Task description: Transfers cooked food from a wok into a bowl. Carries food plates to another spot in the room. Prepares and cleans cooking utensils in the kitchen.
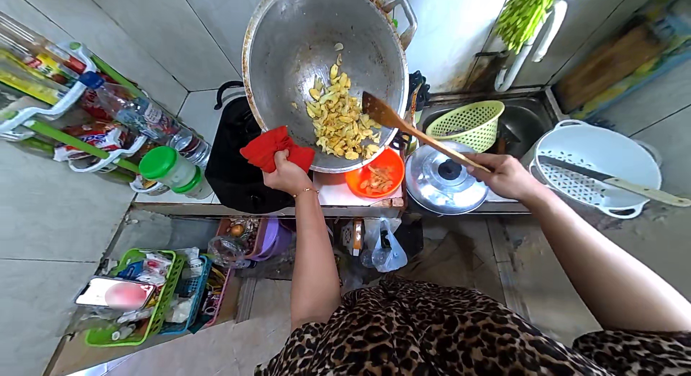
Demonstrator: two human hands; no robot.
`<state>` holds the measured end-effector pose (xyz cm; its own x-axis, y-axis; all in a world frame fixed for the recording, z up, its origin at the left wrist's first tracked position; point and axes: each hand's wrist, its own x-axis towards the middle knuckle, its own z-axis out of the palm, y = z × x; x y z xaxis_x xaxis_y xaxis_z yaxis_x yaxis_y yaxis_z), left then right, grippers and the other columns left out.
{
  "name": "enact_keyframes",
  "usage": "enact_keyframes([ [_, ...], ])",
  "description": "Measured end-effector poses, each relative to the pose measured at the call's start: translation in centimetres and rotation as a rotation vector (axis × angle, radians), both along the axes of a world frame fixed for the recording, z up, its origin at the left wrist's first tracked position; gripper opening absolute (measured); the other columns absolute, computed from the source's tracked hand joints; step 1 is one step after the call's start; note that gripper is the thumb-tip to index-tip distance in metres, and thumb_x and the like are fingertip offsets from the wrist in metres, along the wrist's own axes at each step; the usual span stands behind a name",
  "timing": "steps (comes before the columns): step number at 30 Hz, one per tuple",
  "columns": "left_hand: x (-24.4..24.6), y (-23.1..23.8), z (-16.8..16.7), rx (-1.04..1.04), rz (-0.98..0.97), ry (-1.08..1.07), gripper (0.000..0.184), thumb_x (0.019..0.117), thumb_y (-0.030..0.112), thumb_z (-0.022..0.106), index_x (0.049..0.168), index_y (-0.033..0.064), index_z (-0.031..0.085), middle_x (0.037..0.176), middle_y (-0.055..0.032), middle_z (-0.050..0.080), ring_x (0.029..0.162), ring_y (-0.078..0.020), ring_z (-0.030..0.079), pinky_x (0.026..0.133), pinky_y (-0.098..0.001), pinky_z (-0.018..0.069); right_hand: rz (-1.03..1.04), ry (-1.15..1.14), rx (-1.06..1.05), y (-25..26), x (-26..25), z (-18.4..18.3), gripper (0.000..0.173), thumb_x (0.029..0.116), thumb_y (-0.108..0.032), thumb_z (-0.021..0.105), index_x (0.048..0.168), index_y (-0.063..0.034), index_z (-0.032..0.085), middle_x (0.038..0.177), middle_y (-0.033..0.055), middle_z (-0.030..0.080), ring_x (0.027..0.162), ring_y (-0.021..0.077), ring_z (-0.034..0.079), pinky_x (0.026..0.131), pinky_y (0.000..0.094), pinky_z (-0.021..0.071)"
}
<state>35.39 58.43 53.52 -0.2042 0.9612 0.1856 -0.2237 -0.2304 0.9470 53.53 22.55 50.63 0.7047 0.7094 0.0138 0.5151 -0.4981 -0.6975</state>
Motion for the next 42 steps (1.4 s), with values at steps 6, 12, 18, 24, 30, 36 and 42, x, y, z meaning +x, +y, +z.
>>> enact_keyframes([
  [6, 0.4, 0.3, 0.1, 0.008, 0.0, -0.003, 0.014, 0.0814, -0.003, 0.068, 0.096, -0.0025, 0.066, 0.083, -0.0068, 0.068, 0.078, -0.0083, 0.068, 0.074, -0.0265, 0.0572, 0.101, 0.03, -0.064, -2.5, -1.0, -0.3, 0.035, 0.105, -0.012, 0.055, 0.139, -0.0124, 0.065, 0.118, 0.0175, 0.072, 0.1, 0.0305, 0.07, 0.09, 0.0583, 0.052],
  [12, 0.7, 0.8, -0.1, 0.03, 0.004, 0.025, 0.016, 0.0792, -0.004, 0.069, 0.095, -0.0029, 0.066, 0.082, -0.0065, 0.068, 0.078, -0.007, 0.068, 0.073, -0.0248, 0.0568, 0.123, -0.037, -0.059, -4.6, -2.0, 1.2, 0.035, 0.1036, -0.013, 0.055, 0.137, -0.0131, 0.067, 0.117, 0.0164, 0.073, 0.1, 0.0298, 0.071, 0.089, 0.0585, 0.0525],
  [18, 0.7, 0.7, -0.2, 0.027, -0.013, 0.045, 0.019, 0.0787, -0.004, 0.069, 0.098, -0.0037, 0.066, 0.085, -0.0071, 0.069, 0.08, -0.0072, 0.068, 0.075, -0.0253, 0.0569, 0.077, -0.34, -0.044, -1.5, -4.2, 2.8, 0.041, 0.1005, -0.022, 0.06, 0.141, -0.0199, 0.064, 0.1, 0.019, 0.068, 0.086, 0.0387, 0.066, 0.071, 0.0624, 0.0513],
  [24, 0.6, 0.4, -0.2, 0.031, -0.018, 0.009, 0.019, 0.0791, -0.005, 0.07, 0.098, -0.0046, 0.066, 0.084, -0.0078, 0.069, 0.079, -0.0084, 0.069, 0.075, -0.0256, 0.0578, 0.086, -0.646, -0.047, 3.7, -7.7, 3.3, 0.043, 0.1007, -0.016, 0.058, 0.142, -0.0234, 0.064, 0.09, 0.0213, 0.063, 0.082, 0.043, 0.064, 0.057, 0.0531, 0.0495],
  [30, 0.3, 0.9, 0.7, 0.035, -0.008, -0.008, 0.019, 0.0794, -0.004, 0.07, 0.098, -0.0044, 0.066, 0.086, -0.0083, 0.07, 0.081, -0.0087, 0.069, 0.076, -0.0259, 0.0578, 0.089, -0.688, -0.151, 2.6, -7.6, 3.9, 0.05, 0.0977, -0.007, 0.056, 0.143, -0.0265, 0.063, 0.094, 0.0229, 0.064, 0.085, 0.0456, 0.064, 0.055, 0.0526, 0.0494],
  [36, 0.1, 1.2, 0.9, 0.054, 0.006, -0.013, 0.021, 0.08, -0.004, 0.071, 0.1, -0.0053, 0.066, 0.088, -0.0091, 0.07, 0.083, -0.0083, 0.069, 0.078, -0.0249, 0.0572, 0.07, -0.707, -0.208, -0.1, -7.1, 3.8, 0.049, 0.0992, -0.009, 0.054, 0.143, -0.0282, 0.063, 0.093, 0.0228, 0.063, 0.084, 0.0454, 0.064, 0.054, 0.0524, 0.0478],
  [42, 0.1, 1.4, 0.7, 0.041, 0.008, -0.011, 0.021, 0.0787, -0.005, 0.07, 0.1, -0.005, 0.066, 0.086, -0.0089, 0.07, 0.081, -0.0084, 0.069, 0.076, -0.025, 0.0575, 0.062, -0.714, -0.173, -2.7, -6.8, 3.8, 0.045, 0.0995, -0.012, 0.053, 0.141, -0.0252, 0.065, 0.093, 0.0235, 0.063, 0.084, 0.0466, 0.064, 0.054, 0.0533, 0.0469],
])
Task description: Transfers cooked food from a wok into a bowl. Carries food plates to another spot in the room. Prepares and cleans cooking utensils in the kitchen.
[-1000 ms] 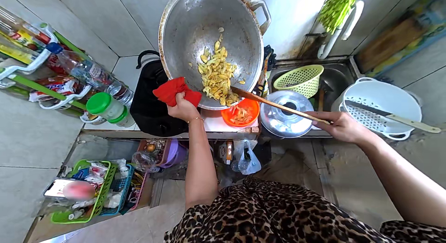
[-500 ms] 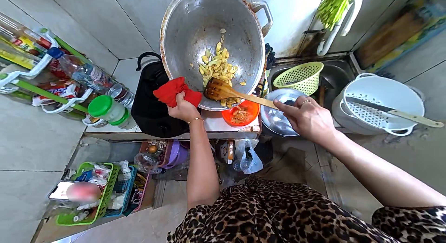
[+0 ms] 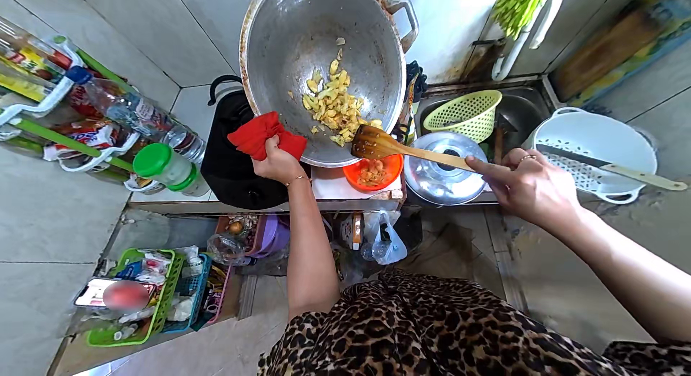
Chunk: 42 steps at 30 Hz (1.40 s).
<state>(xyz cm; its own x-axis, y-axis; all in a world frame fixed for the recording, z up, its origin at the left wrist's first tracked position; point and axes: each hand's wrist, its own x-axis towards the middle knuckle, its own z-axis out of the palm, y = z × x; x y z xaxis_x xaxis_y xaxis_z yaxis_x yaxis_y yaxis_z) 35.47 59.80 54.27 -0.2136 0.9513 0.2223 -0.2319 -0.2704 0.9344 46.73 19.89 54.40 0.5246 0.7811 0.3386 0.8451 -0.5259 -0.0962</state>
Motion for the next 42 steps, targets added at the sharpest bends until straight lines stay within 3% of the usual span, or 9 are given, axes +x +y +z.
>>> enact_keyframes([
  [5, -0.3, -0.1, 0.2, 0.002, -0.03, -0.015, 0.024, 0.0815, -0.004, 0.07, 0.105, -0.0064, 0.064, 0.089, -0.0105, 0.07, 0.084, -0.0095, 0.07, 0.078, -0.0261, 0.0583, -0.024, 0.211, 0.04, -1.5, 0.3, 0.1, 0.042, 0.0994, -0.02, 0.057, 0.14, -0.024, 0.066, 0.09, 0.0179, 0.062, 0.08, 0.0404, 0.063, 0.06, 0.0579, 0.0479],
  [9, -0.3, -0.1, 0.0, 0.005, -0.005, -0.021, 0.023, 0.0809, -0.005, 0.07, 0.103, -0.0066, 0.065, 0.089, -0.0107, 0.07, 0.083, -0.0092, 0.07, 0.077, -0.0258, 0.0583, -0.102, 0.607, 0.107, -0.7, 1.3, -0.1, 0.04, 0.1035, -0.016, 0.061, 0.143, -0.0155, 0.062, 0.117, 0.0197, 0.072, 0.093, 0.0346, 0.069, 0.083, 0.0609, 0.0521],
  [15, -0.2, -0.3, 0.0, -0.005, 0.0, -0.029, 0.022, 0.0792, -0.006, 0.07, 0.1, -0.0055, 0.065, 0.087, -0.0095, 0.07, 0.081, -0.0092, 0.069, 0.076, -0.0261, 0.0581, -0.173, 0.913, 0.17, 1.4, 1.8, -2.7, 0.038, 0.1069, -0.013, 0.054, 0.144, -0.0128, 0.06, 0.081, 0.0082, 0.063, 0.062, 0.012, 0.05, 0.059, 0.0328, 0.0452],
  [23, 0.6, 0.1, 0.9, 0.025, 0.012, -0.02, 0.021, 0.0792, -0.005, 0.07, 0.1, -0.0052, 0.065, 0.085, -0.0081, 0.069, 0.08, -0.0069, 0.069, 0.074, -0.0242, 0.0572, -0.116, 0.75, 0.072, -0.6, 0.9, -2.1, 0.039, 0.1041, -0.019, 0.06, 0.143, -0.0204, 0.063, 0.111, 0.0186, 0.073, 0.094, 0.0326, 0.069, 0.084, 0.0597, 0.0507],
  [28, 0.6, 0.3, 1.2, 0.017, 0.016, -0.035, 0.02, 0.0799, -0.005, 0.071, 0.099, -0.0047, 0.066, 0.086, -0.0083, 0.069, 0.08, -0.0076, 0.069, 0.076, -0.0245, 0.0575, -0.068, 0.698, 0.111, -1.2, 1.8, -0.5, 0.039, 0.1024, -0.018, 0.061, 0.141, -0.0168, 0.064, 0.109, 0.0173, 0.073, 0.087, 0.0279, 0.068, 0.08, 0.0554, 0.0522],
  [31, 0.7, 0.1, 1.3, 0.023, 0.013, -0.044, 0.019, 0.0802, -0.005, 0.07, 0.099, -0.0052, 0.066, 0.086, -0.0087, 0.07, 0.08, -0.0083, 0.069, 0.075, -0.0253, 0.0579, -0.115, 0.584, 0.137, 2.0, 3.4, 1.5, 0.038, 0.1046, -0.02, 0.06, 0.143, -0.0173, 0.063, 0.106, 0.0227, 0.072, 0.086, 0.039, 0.068, 0.077, 0.0646, 0.0508],
  [34, 0.7, -0.3, 1.5, 0.023, -0.011, -0.035, 0.022, 0.082, -0.004, 0.069, 0.103, -0.0064, 0.065, 0.089, -0.0099, 0.069, 0.083, -0.0088, 0.069, 0.078, -0.0256, 0.0573, -0.154, 0.408, 0.151, 7.0, 4.8, 3.1, 0.043, 0.1063, -0.024, 0.054, 0.149, -0.0224, 0.056, 0.115, 0.0299, 0.067, 0.106, 0.0519, 0.064, 0.087, 0.0717, 0.0469],
  [38, 0.8, -0.5, 1.3, 0.036, -0.016, -0.061, 0.022, 0.08, -0.005, 0.07, 0.101, -0.0067, 0.066, 0.088, -0.01, 0.07, 0.082, -0.0083, 0.069, 0.076, -0.0247, 0.0576, -0.185, 0.19, 0.144, 11.6, 5.1, 3.0, 0.049, 0.1045, -0.017, 0.053, 0.153, -0.0258, 0.052, 0.117, 0.0336, 0.059, 0.104, 0.053, 0.061, 0.08, 0.0652, 0.0496],
  [42, 1.0, -0.3, 1.4, 0.016, -0.017, -0.076, 0.022, 0.0799, -0.005, 0.07, 0.101, -0.0065, 0.066, 0.088, -0.0097, 0.07, 0.081, -0.0082, 0.069, 0.076, -0.0247, 0.0579, -0.189, 0.217, 0.016, 10.3, 2.7, 2.0, 0.048, 0.1048, -0.017, 0.054, 0.152, -0.027, 0.052, 0.111, 0.032, 0.062, 0.099, 0.0521, 0.063, 0.074, 0.0651, 0.0512],
])
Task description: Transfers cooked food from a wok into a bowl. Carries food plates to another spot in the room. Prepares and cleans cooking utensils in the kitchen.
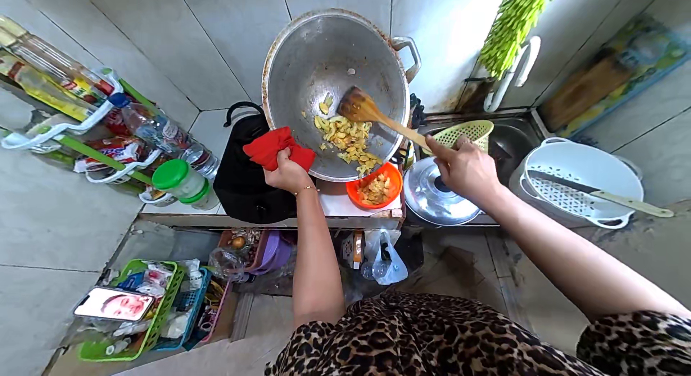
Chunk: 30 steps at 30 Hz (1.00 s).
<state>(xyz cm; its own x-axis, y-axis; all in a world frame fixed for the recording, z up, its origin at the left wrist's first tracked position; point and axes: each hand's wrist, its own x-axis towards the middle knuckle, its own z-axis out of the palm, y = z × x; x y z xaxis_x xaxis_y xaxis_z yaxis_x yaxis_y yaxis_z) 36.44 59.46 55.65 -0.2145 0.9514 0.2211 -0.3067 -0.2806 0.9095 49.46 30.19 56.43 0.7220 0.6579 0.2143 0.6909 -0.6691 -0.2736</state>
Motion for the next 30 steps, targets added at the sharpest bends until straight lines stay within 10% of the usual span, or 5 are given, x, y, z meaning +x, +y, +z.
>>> enact_keyframes([
  [8, -0.2, 0.6, -0.5, 0.026, -0.005, 0.011, 0.024, 0.0783, -0.007, 0.071, 0.101, -0.0069, 0.066, 0.089, -0.0102, 0.07, 0.083, -0.0086, 0.07, 0.077, -0.0249, 0.0579, -0.008, 0.379, 0.098, -5.0, -1.7, 0.1, 0.04, 0.1056, -0.024, 0.059, 0.145, -0.0208, 0.061, 0.107, 0.0228, 0.072, 0.093, 0.0419, 0.068, 0.081, 0.0665, 0.0499],
  [14, 0.1, 0.5, -0.4, 0.003, -0.007, 0.008, 0.024, 0.0793, -0.007, 0.071, 0.103, -0.0066, 0.065, 0.089, -0.01, 0.07, 0.083, -0.0085, 0.07, 0.077, -0.0249, 0.058, 0.005, 0.678, 0.273, -6.2, 0.0, -3.3, 0.038, 0.1082, -0.018, 0.052, 0.146, -0.0165, 0.059, 0.081, 0.0081, 0.063, 0.061, 0.0137, 0.048, 0.058, 0.0353, 0.0431],
  [20, -0.1, 1.1, -0.5, -0.014, -0.002, 0.05, 0.023, 0.0803, -0.006, 0.071, 0.103, -0.0059, 0.065, 0.088, -0.0098, 0.07, 0.082, -0.009, 0.069, 0.076, -0.0258, 0.0581, 0.016, 0.805, 0.287, -6.8, -0.6, -5.2, 0.037, 0.1081, -0.016, 0.052, 0.144, -0.0165, 0.061, 0.071, 0.0011, 0.058, 0.055, 0.0074, 0.045, 0.053, 0.0271, 0.0403],
  [30, -0.2, 1.4, -0.2, -0.011, 0.046, 0.057, 0.026, 0.0794, -0.004, 0.072, 0.104, -0.0054, 0.065, 0.089, -0.0098, 0.07, 0.083, -0.0085, 0.069, 0.077, -0.0252, 0.0577, 0.1, 0.782, 0.259, -9.7, -0.6, -4.7, 0.038, 0.1034, -0.011, 0.057, 0.141, -0.0101, 0.062, 0.09, 0.0049, 0.07, 0.064, 0.0021, 0.05, 0.063, 0.0243, 0.045],
])
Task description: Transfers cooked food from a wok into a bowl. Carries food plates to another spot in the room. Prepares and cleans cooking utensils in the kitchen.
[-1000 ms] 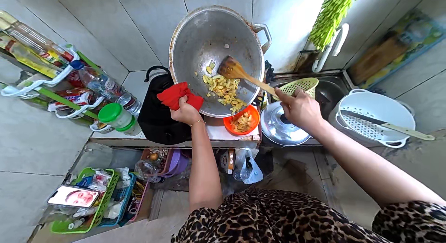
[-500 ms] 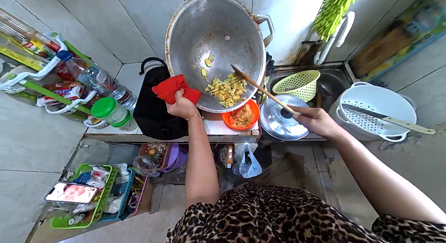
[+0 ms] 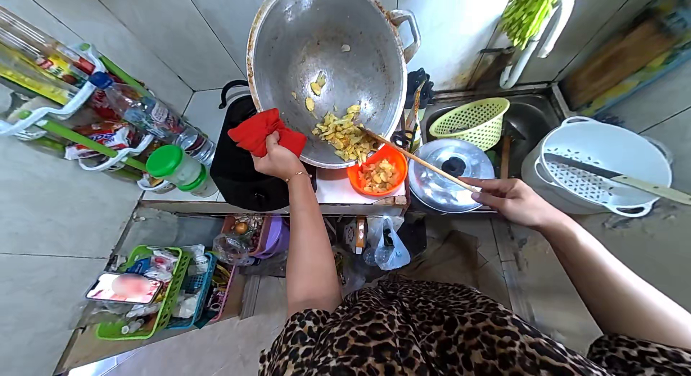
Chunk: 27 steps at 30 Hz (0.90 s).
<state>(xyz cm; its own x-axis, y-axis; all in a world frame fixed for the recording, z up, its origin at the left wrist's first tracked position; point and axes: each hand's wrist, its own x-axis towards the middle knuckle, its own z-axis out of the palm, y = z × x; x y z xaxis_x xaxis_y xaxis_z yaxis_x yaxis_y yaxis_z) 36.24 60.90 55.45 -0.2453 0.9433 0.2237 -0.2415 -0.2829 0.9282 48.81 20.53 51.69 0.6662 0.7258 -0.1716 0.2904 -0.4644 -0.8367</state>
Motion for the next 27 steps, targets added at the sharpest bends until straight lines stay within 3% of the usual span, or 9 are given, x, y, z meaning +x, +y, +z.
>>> enact_keyframes([
  [4, 0.1, -0.1, -0.1, 0.016, -0.003, 0.004, 0.023, 0.08, -0.005, 0.072, 0.102, -0.0055, 0.065, 0.088, -0.0094, 0.07, 0.082, -0.008, 0.069, 0.077, -0.0247, 0.0577, 0.026, -0.14, -0.044, -1.5, 0.3, 1.1, 0.038, 0.1006, -0.013, 0.06, 0.138, -0.0123, 0.065, 0.089, 0.0059, 0.071, 0.07, 0.0072, 0.055, 0.069, 0.0325, 0.0484],
  [7, 0.2, -0.2, -0.3, 0.029, -0.01, 0.004, 0.022, 0.0797, -0.005, 0.072, 0.101, -0.0056, 0.065, 0.087, -0.0093, 0.07, 0.082, -0.008, 0.069, 0.077, -0.0245, 0.0577, 0.031, -0.31, -0.067, -1.0, -0.7, 1.8, 0.039, 0.0992, -0.016, 0.063, 0.138, -0.0157, 0.067, 0.11, 0.0154, 0.073, 0.091, 0.0267, 0.068, 0.081, 0.0546, 0.0524],
  [9, 0.4, -0.5, -0.3, 0.034, -0.016, 0.004, 0.022, 0.0801, -0.005, 0.072, 0.101, -0.0058, 0.065, 0.087, -0.0092, 0.07, 0.082, -0.008, 0.07, 0.077, -0.0246, 0.058, 0.032, -0.491, -0.07, 0.3, -1.6, 1.5, 0.04, 0.098, -0.02, 0.063, 0.137, -0.0188, 0.068, 0.099, 0.0186, 0.07, 0.087, 0.0373, 0.067, 0.074, 0.0626, 0.0507],
  [13, 0.5, -0.9, -0.1, 0.064, -0.037, -0.013, 0.023, 0.0794, -0.006, 0.072, 0.101, -0.0058, 0.064, 0.087, -0.0091, 0.07, 0.082, -0.0084, 0.07, 0.077, -0.0249, 0.0583, 0.028, -0.8, -0.087, 2.0, -2.8, 0.6, 0.041, 0.0998, -0.024, 0.054, 0.139, -0.0238, 0.067, 0.09, 0.0188, 0.064, 0.074, 0.0386, 0.063, 0.055, 0.0553, 0.0473],
  [18, 0.4, -1.0, 0.1, 0.084, -0.031, -0.011, 0.023, 0.0795, -0.006, 0.071, 0.101, -0.0062, 0.064, 0.087, -0.0089, 0.069, 0.082, -0.0074, 0.07, 0.077, -0.0236, 0.058, 0.023, -0.898, -0.097, 0.5, -2.8, 0.8, 0.043, 0.0994, -0.022, 0.05, 0.138, -0.0249, 0.068, 0.087, 0.0183, 0.062, 0.072, 0.0393, 0.063, 0.052, 0.0532, 0.0455],
  [23, 0.0, -0.8, -0.3, 0.08, -0.041, -0.002, 0.026, 0.0812, -0.005, 0.071, 0.106, -0.0083, 0.064, 0.091, -0.0107, 0.07, 0.085, -0.0082, 0.07, 0.08, -0.0242, 0.0576, -0.004, -0.772, -0.147, -1.9, -2.4, 2.0, 0.041, 0.0996, -0.028, 0.052, 0.137, -0.0231, 0.069, 0.09, 0.0206, 0.064, 0.073, 0.0413, 0.064, 0.056, 0.0597, 0.0463],
  [27, -0.2, -0.6, -0.2, 0.065, -0.025, -0.014, 0.025, 0.0802, -0.005, 0.072, 0.104, -0.0076, 0.064, 0.09, -0.0108, 0.07, 0.084, -0.0088, 0.07, 0.079, -0.0247, 0.058, -0.023, -0.498, -0.075, -0.7, -0.6, 2.7, 0.04, 0.0989, -0.016, 0.064, 0.138, -0.0151, 0.067, 0.103, 0.0212, 0.071, 0.086, 0.0383, 0.066, 0.074, 0.063, 0.05],
])
